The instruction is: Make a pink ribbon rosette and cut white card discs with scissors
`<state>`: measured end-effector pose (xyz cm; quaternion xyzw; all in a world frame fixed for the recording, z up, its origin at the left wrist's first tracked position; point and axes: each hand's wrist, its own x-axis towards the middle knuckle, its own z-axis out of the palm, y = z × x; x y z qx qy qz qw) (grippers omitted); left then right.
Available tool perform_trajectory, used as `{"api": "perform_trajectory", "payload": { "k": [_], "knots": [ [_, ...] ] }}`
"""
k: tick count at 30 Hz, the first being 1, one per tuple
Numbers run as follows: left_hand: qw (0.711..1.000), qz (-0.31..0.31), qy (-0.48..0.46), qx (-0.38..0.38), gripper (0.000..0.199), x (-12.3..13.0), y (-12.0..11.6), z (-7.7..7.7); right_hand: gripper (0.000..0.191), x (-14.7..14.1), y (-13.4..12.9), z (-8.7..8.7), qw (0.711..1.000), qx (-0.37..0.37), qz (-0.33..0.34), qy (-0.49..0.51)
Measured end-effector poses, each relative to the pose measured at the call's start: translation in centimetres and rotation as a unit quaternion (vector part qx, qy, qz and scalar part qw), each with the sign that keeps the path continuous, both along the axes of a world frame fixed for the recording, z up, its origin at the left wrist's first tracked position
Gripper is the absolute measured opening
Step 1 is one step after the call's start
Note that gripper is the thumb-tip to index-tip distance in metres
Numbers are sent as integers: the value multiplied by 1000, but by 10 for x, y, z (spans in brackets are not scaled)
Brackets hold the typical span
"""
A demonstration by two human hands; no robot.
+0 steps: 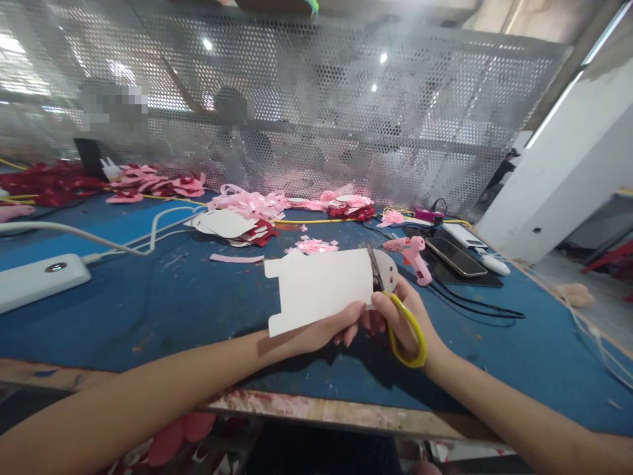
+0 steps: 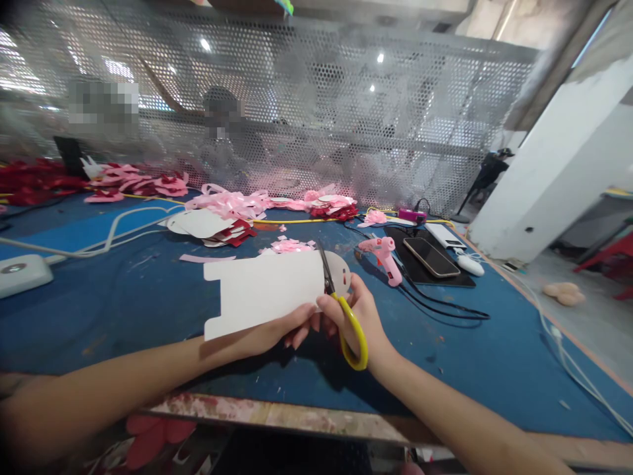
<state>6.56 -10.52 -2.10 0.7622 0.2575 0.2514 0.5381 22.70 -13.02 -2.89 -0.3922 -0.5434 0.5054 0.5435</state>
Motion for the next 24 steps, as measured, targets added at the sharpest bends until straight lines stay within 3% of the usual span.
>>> {"api": "perform_trajectory", "payload": {
  "k": [8, 13, 20, 24],
  "knots": [
    [1000, 7, 13, -2, 47, 0, 3, -2, 37, -3, -2, -1, 1000, -5, -10, 19],
    [1000, -2, 22, 8, 48, -2, 3, -3, 33, -3, -1, -4, 999, -18, 18, 42],
    [999, -16, 28, 17, 50, -1, 5, -1, 34, -3, -2, 3, 998, -44, 25, 25],
    [999, 11, 43, -5, 47, -1, 2, 0, 34, -3, -2, 5, 998, -45, 33, 23]
  ]
}}
